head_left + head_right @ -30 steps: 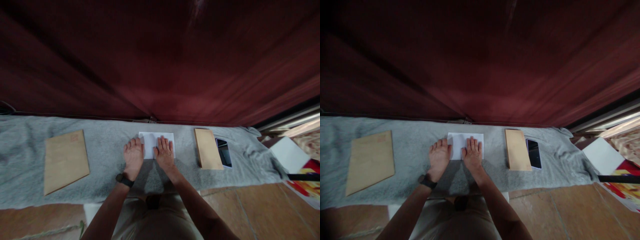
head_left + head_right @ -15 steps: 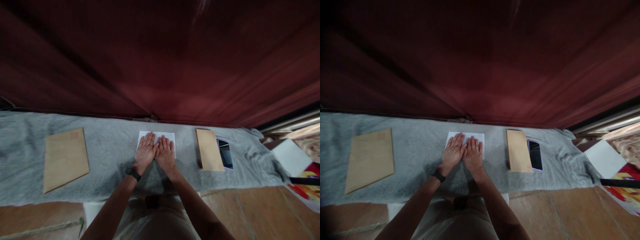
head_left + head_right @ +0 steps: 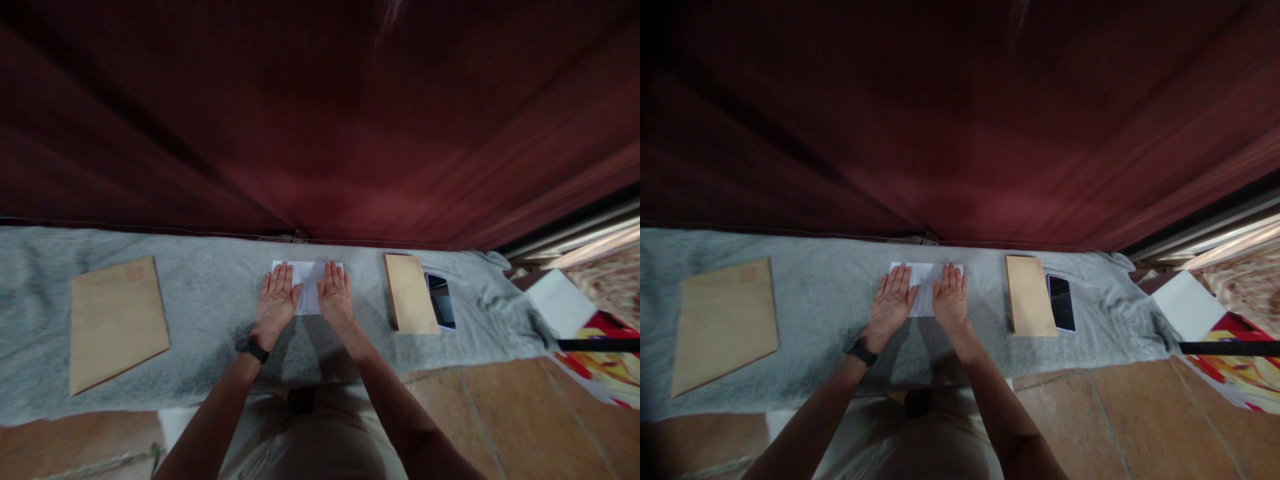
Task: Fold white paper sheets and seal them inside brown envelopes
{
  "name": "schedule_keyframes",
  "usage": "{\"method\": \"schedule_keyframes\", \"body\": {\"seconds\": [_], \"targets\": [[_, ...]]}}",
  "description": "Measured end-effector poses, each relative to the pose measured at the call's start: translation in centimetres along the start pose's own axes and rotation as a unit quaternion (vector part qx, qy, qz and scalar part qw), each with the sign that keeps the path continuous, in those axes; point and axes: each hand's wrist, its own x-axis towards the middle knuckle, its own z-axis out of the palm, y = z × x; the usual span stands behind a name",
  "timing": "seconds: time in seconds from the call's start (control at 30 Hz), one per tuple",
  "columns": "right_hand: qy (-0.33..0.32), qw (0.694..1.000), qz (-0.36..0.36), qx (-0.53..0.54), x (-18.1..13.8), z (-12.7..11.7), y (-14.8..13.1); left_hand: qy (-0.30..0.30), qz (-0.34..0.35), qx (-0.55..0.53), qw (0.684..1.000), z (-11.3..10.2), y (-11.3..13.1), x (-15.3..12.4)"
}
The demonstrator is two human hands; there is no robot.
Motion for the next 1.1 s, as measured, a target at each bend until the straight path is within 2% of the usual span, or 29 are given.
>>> {"method": "schedule_keyframes", "body": {"seconds": [0.1, 0.17, 0.23, 0.37, 0.47, 0.57, 0.67, 0.77, 0.87, 1.1], "targets": [[-0.03, 0.998, -0.04, 0.034, 1.4, 1.1, -2.8, -0.001, 0.004, -0.004, 1.0, 0.0, -0.1, 0.0], [-0.037, 0.997, -0.052, 0.041, 1.8, 1.7, -3.3, 0.002, 0.006, -0.009, 1.0, 0.0, -0.1, 0.0], [-0.035, 0.997, -0.062, 0.037, 1.8, 2.0, -2.6, 0.006, 0.006, -0.012, 1.0, 0.0, -0.2, 0.0], [-0.009, 0.998, -0.065, 0.01, 1.1, 1.6, 0.8, 0.01, 0.008, -0.01, 1.0, 0.1, -0.2, -0.1], [0.006, 0.998, -0.061, -0.007, 0.6, 1.1, 2.6, 0.013, -0.014, -0.009, 1.0, 0.1, 0.5, 0.2], [0.009, 0.998, -0.06, -0.015, 0.4, 0.9, 3.0, 0.012, -0.034, -0.014, 0.999, 0.2, 2.2, 1.1], [0.012, 0.998, -0.056, -0.016, 0.3, 0.9, 2.9, -0.014, 0.001, -0.036, 0.999, 0.5, 4.1, 2.1], [0.013, 0.998, -0.06, -0.016, 0.3, 0.9, 2.8, -0.022, 0.025, -0.045, 0.998, 0.9, 4.8, 2.5], [0.011, 0.998, -0.062, -0.019, 0.2, 0.9, 2.9, -0.009, 0.019, -0.038, 0.999, 0.9, 4.2, 2.4], [0.005, 0.998, -0.06, -0.019, 0.2, 0.8, 2.8, -0.001, -0.037, -0.012, 0.999, -0.4, 0.6, 1.1]]}}
